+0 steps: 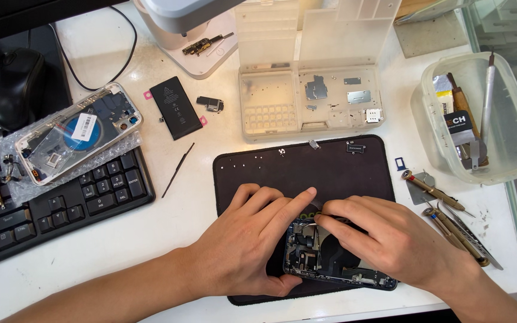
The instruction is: The person disassembles a smartphone on a workbench, using tweezers and screwdrivers to remove screws and small internal components. They place removed parts into a compartmentalized parts tray and continue to manipulate the phone's internal frame and connectors.
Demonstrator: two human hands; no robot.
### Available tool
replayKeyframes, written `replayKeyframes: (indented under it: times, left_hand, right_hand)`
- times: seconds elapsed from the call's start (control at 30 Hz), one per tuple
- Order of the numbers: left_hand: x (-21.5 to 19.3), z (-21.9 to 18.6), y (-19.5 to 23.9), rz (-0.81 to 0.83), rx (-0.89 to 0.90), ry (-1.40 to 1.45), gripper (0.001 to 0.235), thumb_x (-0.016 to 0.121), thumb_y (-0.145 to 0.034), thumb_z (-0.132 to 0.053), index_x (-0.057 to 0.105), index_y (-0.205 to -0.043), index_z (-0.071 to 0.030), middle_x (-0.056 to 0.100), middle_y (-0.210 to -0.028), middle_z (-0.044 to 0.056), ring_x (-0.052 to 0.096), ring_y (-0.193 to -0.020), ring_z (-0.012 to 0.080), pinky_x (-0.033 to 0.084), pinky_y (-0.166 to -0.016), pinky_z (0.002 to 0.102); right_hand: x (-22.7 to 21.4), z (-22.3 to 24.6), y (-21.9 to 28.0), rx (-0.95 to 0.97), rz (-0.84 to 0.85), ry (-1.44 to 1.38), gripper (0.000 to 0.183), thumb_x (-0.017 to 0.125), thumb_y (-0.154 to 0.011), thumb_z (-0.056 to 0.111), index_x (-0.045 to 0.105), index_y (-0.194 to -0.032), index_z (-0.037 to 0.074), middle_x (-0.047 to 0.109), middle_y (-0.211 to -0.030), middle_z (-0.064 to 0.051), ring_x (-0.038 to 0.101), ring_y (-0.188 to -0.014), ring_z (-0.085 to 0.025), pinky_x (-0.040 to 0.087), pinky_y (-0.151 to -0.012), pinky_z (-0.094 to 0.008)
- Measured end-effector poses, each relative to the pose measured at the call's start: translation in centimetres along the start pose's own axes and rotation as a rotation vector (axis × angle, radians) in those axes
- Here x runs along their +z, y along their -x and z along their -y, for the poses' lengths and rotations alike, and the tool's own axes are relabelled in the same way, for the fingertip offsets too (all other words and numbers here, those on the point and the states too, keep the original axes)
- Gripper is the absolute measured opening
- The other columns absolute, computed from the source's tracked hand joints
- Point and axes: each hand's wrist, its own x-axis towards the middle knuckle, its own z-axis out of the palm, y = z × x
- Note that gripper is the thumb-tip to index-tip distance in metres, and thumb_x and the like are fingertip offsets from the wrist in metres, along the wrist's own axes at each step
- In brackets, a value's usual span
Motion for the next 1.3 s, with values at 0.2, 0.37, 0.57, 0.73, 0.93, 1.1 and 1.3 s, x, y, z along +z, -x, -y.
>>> replayKeyframes:
  times: [0.2,0.37,0.57,0.73,0.93,1.1,1.3]
  left_hand:
    - [-0.1,0.0,-0.1,0.006,-0.005,0.002,0.119,0.089,-0.066,-0.04,0.028,-0.156,0.01,0.06,-0.123,0.017,0.053,-0.117,0.0324,0.034,-0.106,0.051]
    - [-0.2,-0.1,0.0,-0.008,0.001,-0.012,0.119,0.089,-0.066,-0.04,0.029,-0.156,0.01,0.06,-0.123,0.017,0.053,-0.117,0.0323,0.035,-0.106,0.05]
    - [-0.3,-0.3,0.0,-0.022,0.016,-0.028,0.117,0.087,-0.067,-0.039,0.029,-0.155,0.011,0.06,-0.121,0.018,0.053,-0.116,0.0325,0.035,-0.105,0.05]
    - [-0.4,-0.3,0.0,-0.045,0.035,-0.05,0.115,0.086,-0.068,-0.041,0.031,-0.153,0.012,0.06,-0.122,0.018,0.054,-0.115,0.032,0.036,-0.104,0.049]
    - [-0.6,-0.4,0.1,-0.063,0.052,-0.055,0.115,0.087,-0.067,-0.04,0.031,-0.153,0.013,0.06,-0.121,0.018,0.054,-0.113,0.0314,0.037,-0.102,0.047]
    - [-0.8,-0.6,0.0,-0.066,0.045,-0.064,0.117,0.087,-0.066,-0.039,0.029,-0.153,0.014,0.06,-0.117,0.019,0.054,-0.112,0.0321,0.037,-0.102,0.047]
    - [-0.9,-0.7,0.1,-0.033,-0.012,-0.002,0.125,0.089,-0.065,-0.04,0.022,-0.156,0.014,0.06,-0.114,0.018,0.054,-0.111,0.0327,0.036,-0.103,0.048]
  right_hand:
    - [0.4,-0.4,-0.1,0.024,-0.015,-0.078,0.034,0.079,-0.073,0.004,0.071,-0.106,-0.003,0.067,-0.105,-0.014,0.071,-0.087,-0.024,0.061,-0.07,-0.033]
    - [0.1,-0.4,0.0,0.031,-0.053,-0.079,0.034,0.078,-0.074,0.001,0.069,-0.106,-0.005,0.067,-0.104,-0.014,0.07,-0.085,-0.025,0.059,-0.068,-0.033]
    - [0.1,1.7,0.3,0.092,-0.206,-0.095,0.035,0.084,-0.074,0.01,0.071,-0.105,0.003,0.067,-0.096,-0.008,0.068,-0.075,-0.016,0.057,-0.06,-0.027]
    - [1.3,3.3,0.0,0.092,-0.126,-0.084,0.03,0.089,-0.073,0.018,0.074,-0.096,0.004,0.066,-0.091,-0.005,0.066,-0.071,-0.014,0.056,-0.054,-0.026]
    - [1.7,3.7,-0.6,0.079,-0.13,-0.046,0.024,0.087,-0.071,0.012,0.075,-0.09,0.002,0.065,-0.086,-0.004,0.067,-0.071,-0.015,0.056,-0.053,-0.027]
    - [1.6,4.1,-0.3,0.147,-0.214,-0.083,0.022,0.086,-0.072,0.004,0.076,-0.091,0.0,0.066,-0.085,-0.004,0.065,-0.06,-0.012,0.054,-0.05,-0.027]
    - [0.5,4.2,0.4,0.448,-0.329,-0.267,0.014,0.079,-0.078,0.001,0.075,-0.092,0.001,0.067,-0.086,-0.003,0.064,-0.066,-0.007,0.051,-0.054,-0.021]
